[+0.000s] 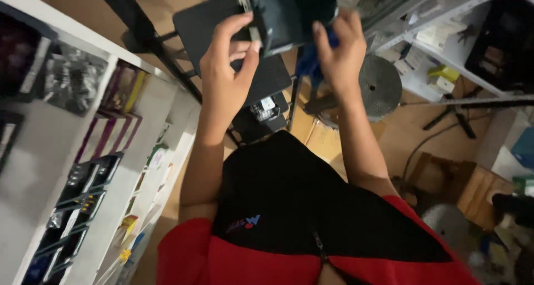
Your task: Cleaning and organizing medicine storage bins and wiping down individual medicine boxes.
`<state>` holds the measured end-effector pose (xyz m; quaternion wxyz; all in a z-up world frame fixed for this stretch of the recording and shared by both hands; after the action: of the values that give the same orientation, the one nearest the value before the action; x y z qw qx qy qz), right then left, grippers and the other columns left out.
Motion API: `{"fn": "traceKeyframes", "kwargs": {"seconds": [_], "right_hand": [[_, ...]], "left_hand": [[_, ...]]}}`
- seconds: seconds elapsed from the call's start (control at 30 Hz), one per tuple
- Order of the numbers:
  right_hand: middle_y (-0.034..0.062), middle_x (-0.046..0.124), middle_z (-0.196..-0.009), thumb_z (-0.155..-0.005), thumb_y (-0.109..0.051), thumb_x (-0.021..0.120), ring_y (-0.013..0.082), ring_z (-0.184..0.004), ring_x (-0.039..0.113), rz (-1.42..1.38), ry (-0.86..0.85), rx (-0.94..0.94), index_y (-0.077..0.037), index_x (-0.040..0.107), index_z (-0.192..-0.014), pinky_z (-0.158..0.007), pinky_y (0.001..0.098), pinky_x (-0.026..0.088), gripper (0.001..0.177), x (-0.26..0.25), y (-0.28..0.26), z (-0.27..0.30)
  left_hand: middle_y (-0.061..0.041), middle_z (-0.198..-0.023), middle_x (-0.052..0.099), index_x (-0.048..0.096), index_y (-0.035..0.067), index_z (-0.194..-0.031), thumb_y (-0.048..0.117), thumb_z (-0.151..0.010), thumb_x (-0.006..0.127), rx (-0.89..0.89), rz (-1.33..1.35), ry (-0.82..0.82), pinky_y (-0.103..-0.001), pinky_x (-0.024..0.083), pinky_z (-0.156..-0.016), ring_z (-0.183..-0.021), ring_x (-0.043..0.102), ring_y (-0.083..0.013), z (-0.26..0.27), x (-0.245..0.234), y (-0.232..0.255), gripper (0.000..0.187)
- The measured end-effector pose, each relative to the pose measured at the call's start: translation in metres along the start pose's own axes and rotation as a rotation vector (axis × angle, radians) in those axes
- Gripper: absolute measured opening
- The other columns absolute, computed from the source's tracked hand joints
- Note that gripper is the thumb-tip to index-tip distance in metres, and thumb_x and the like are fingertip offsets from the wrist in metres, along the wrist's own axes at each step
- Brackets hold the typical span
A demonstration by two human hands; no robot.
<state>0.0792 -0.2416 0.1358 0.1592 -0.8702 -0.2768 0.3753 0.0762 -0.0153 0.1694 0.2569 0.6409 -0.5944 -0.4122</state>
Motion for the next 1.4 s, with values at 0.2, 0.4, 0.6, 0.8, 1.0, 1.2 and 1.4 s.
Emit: {"fn": "traceKeyframes", "kwargs": {"seconds": [0.2, 0.4, 0.6, 0.8, 1.0, 1.2, 1.4], "right_hand": [[0.0139, 0.061, -0.106, -0.099, -0.010, 0.072, 0.0338, -0.083, 0.060, 0.049, 0.031, -0.109, 0.006, 0.064, -0.096, -0.077, 0.0378, 0.050, 0.018, 0.034, 0.033, -0.041], [0.0059, 0.060, -0.114, -0.102, -0.019, 0.075, 0.0322, -0.086, 0.063, 0.142, -0.050, -0.103, 0.003, 0.068, -0.102, -0.075, 0.0407, 0.051, 0.022, 0.058, 0.047, -0.043], [0.0036, 0.065, -0.112, -0.097, -0.016, 0.078, 0.0288, -0.083, 0.066, 0.229, -0.017, -0.118, 0.002, 0.072, -0.097, -0.073, 0.0367, 0.054, 0.019, 0.061, 0.043, -0.046], [0.0071, 0.066, -0.116, -0.096, -0.017, 0.079, 0.0315, -0.090, 0.067, 0.243, -0.078, -0.100, 0.003, 0.072, -0.099, -0.075, 0.0380, 0.054, 0.021, 0.059, 0.050, -0.044], [0.0058, 0.066, -0.118, -0.097, -0.021, 0.077, 0.0318, -0.084, 0.068, 0.275, -0.100, -0.063, 0.003, 0.073, -0.099, -0.071, 0.0390, 0.054, 0.024, 0.058, 0.043, -0.046], [0.0084, 0.063, -0.114, -0.100, -0.017, 0.075, 0.0293, -0.079, 0.064, 0.212, -0.090, -0.055, 0.006, 0.068, -0.093, -0.071, 0.0381, 0.052, 0.025, 0.053, 0.033, -0.048], [0.0060, 0.064, -0.113, -0.097, -0.019, 0.076, 0.0296, -0.078, 0.065, 0.252, -0.071, -0.011, 0.004, 0.069, -0.094, -0.069, 0.0381, 0.053, 0.024, 0.058, 0.043, -0.043]], "left_hand": [[-0.015, -0.125, 0.069, 0.047, 0.006, -0.134, 0.004, -0.100, 0.066, -0.172, -0.013, 0.074, -0.025, 0.059, -0.067, -0.077, 0.071, -0.0144, 0.016, -0.006, -0.054, 0.039], [-0.012, -0.117, 0.071, 0.050, 0.006, -0.131, 0.006, -0.097, 0.067, -0.289, -0.077, 0.085, -0.025, 0.059, -0.065, -0.076, 0.074, -0.0160, 0.035, -0.017, -0.094, 0.038], [-0.014, -0.116, 0.072, 0.053, 0.005, -0.127, 0.008, -0.096, 0.065, -0.314, -0.041, 0.086, -0.029, 0.060, -0.071, -0.080, 0.071, -0.0193, 0.035, -0.021, -0.102, 0.033], [-0.015, -0.115, 0.072, 0.054, 0.003, -0.125, 0.007, -0.096, 0.065, -0.303, -0.040, 0.076, -0.029, 0.060, -0.068, -0.078, 0.073, -0.0205, 0.030, -0.020, -0.110, 0.031], [-0.016, -0.114, 0.071, 0.055, 0.003, -0.125, 0.006, -0.097, 0.064, -0.313, -0.016, 0.059, -0.029, 0.060, -0.071, -0.081, 0.073, -0.0208, 0.024, -0.015, -0.114, 0.030], [-0.015, -0.119, 0.071, 0.055, 0.004, -0.125, 0.007, -0.095, 0.065, -0.322, -0.065, 0.025, -0.031, 0.060, -0.071, -0.081, 0.073, -0.0221, 0.009, -0.007, -0.109, 0.032], [-0.016, -0.120, 0.070, 0.055, 0.005, -0.126, 0.006, -0.095, 0.066, -0.306, -0.079, 0.014, -0.031, 0.060, -0.072, -0.081, 0.072, -0.0214, 0.003, 0.005, -0.114, 0.033]]}}
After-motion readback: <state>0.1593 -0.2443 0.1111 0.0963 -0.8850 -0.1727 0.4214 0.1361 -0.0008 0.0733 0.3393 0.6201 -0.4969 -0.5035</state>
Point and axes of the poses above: each hand's wrist, its own z-axis away from the middle knuckle, its own x-axis out of the palm, y = z × x, the point moved 6 cm from there along -z, towards the middle knuckle
